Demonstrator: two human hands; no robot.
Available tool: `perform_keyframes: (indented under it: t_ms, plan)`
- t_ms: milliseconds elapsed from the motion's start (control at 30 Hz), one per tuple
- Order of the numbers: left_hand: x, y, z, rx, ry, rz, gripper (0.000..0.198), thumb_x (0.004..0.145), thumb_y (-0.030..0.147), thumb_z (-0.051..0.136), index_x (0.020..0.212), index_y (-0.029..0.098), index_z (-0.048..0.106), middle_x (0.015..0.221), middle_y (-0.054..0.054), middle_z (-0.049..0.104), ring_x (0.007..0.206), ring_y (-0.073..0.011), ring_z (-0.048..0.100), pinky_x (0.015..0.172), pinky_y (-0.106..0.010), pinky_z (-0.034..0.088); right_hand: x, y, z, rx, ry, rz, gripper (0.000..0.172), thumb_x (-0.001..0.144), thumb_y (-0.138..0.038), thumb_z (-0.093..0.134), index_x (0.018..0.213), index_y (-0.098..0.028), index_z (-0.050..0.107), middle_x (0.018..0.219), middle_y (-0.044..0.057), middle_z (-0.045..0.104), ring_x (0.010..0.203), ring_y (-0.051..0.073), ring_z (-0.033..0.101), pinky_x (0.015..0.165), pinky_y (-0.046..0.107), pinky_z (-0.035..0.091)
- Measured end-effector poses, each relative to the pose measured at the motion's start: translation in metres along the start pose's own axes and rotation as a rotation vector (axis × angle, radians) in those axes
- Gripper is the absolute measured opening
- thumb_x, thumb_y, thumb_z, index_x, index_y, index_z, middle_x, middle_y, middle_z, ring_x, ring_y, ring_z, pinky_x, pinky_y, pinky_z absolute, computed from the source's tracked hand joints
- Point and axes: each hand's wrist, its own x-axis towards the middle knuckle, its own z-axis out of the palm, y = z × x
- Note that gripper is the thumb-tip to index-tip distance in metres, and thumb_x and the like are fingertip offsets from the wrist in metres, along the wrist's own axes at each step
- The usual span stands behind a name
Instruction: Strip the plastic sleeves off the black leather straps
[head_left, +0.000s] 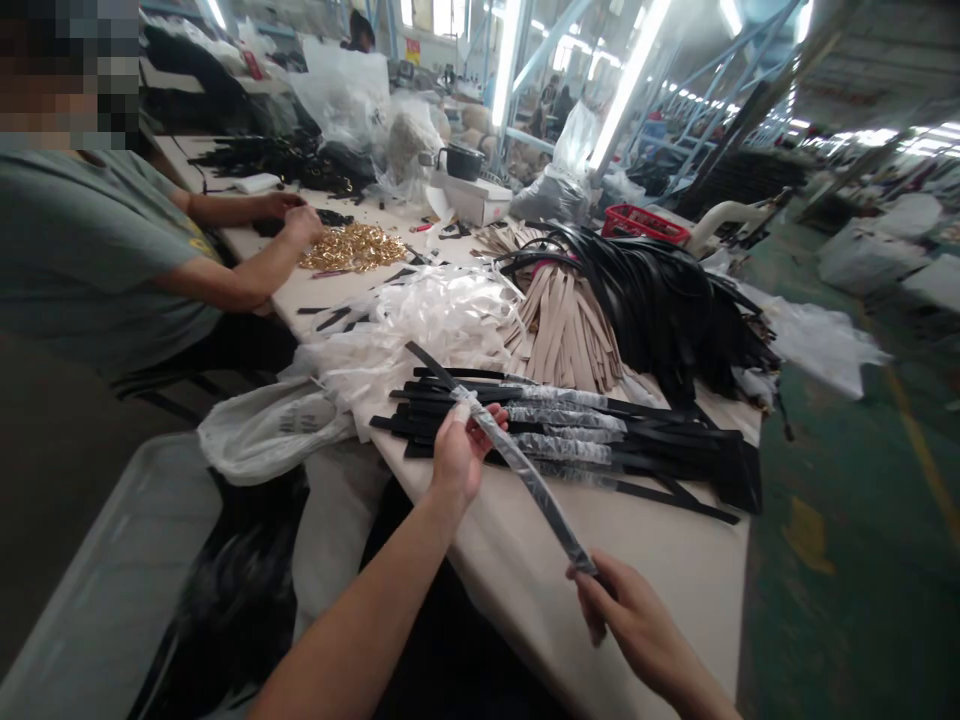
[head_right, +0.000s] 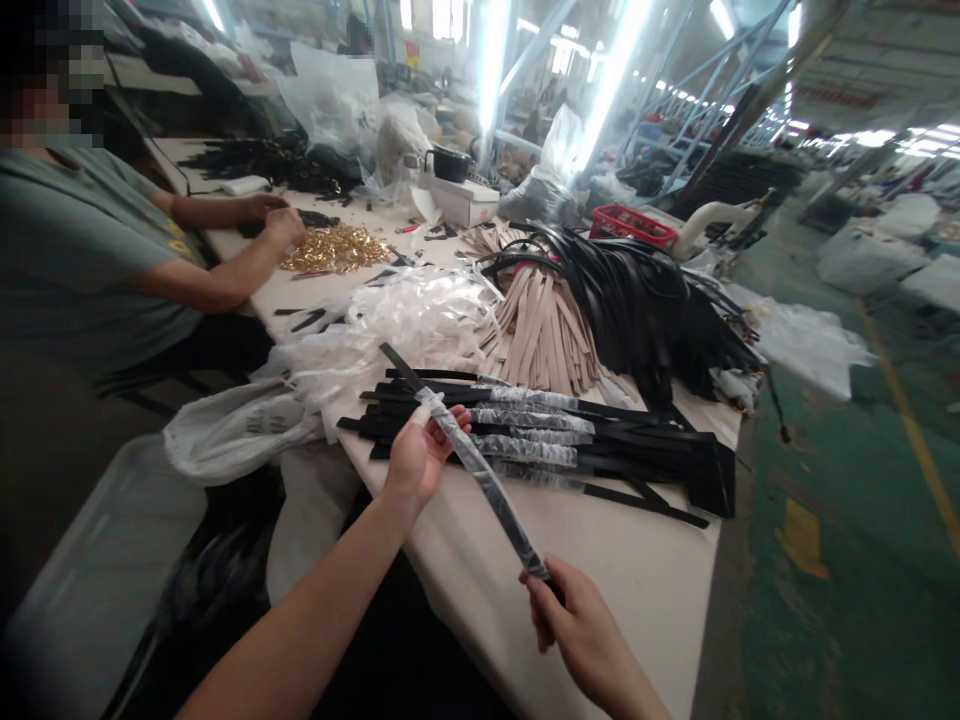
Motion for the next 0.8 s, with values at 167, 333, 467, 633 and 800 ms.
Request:
perform_keyframes:
  t_ms: [167,333,467,633,800]
  plan:
    - [-0.090,-0.080,0.001,0.301,-0.347,-0.444,0.035,0.073,0.034,0.081,0.097,0.012,0.069,0.087,-0.010,0.072,0.077,-0.0200,0.069,0.075,-0.032,0.055,0.003,-0.011,-0.010,0.123,0.046,-0.008,0.023,0.092,-0.040,0.050,0.096,-0.018,0.057,0.062,-0.006,0.049,0.048,0.010,0.043,0.046,0.023,0.035]
    - [-0.120,-0.113,0.009,0.371,-0.335,-0.327,0.041,0.084,0.050,0.067,0.096,0.012,0.071,0.080,-0.008,0.069,0.070,-0.0196,0.065,0.065,-0.030,0.052,0.007,-0.010,-0.023,-0.069,0.066,0.030,0.029,0.090,-0.041,0.048,0.080,-0.018,0.061,0.059,-0.002,0.055,0.050,0.013,0.048,0.049,0.026,0.036]
    - [-0.090,-0.096,0.027,0.322,-0.154,-0.145,0.041,0.083,0.053,0.068,0.090,0.013,0.072,0.093,-0.011,0.071,0.088,-0.0218,0.064,0.084,-0.034,0.051,-0.005,-0.007,-0.041,-0.301,0.156,0.026,0.045,0.093,-0.056,0.042,0.078,-0.020,0.065,0.059,0.001,0.057,0.057,0.018,0.053,0.053,0.028,0.036]
    - [-0.071,-0.081,0.035,0.322,-0.177,-0.128,0.048,0.083,0.058,0.065,0.097,0.013,0.072,0.103,-0.014,0.071,0.088,-0.0228,0.065,0.079,-0.035,0.053,-0.016,-0.008,-0.090,-0.430,0.175,-0.059,0.043,0.091,-0.058,0.048,0.073,-0.024,0.068,0.070,0.004,0.067,0.070,0.023,0.061,0.064,0.030,0.043]
    - [-0.061,-0.047,0.022,0.756,-0.407,0.054,0.044,0.095,0.053,0.048,0.101,0.017,0.073,0.096,-0.012,0.072,0.084,-0.0246,0.068,0.078,-0.038,0.054,0.011,-0.022,-0.174,-0.619,0.251,-0.110,0.029,0.088,-0.049,0.057,0.084,-0.026,0.073,0.086,0.006,0.074,0.082,0.027,0.065,0.073,0.032,0.047]
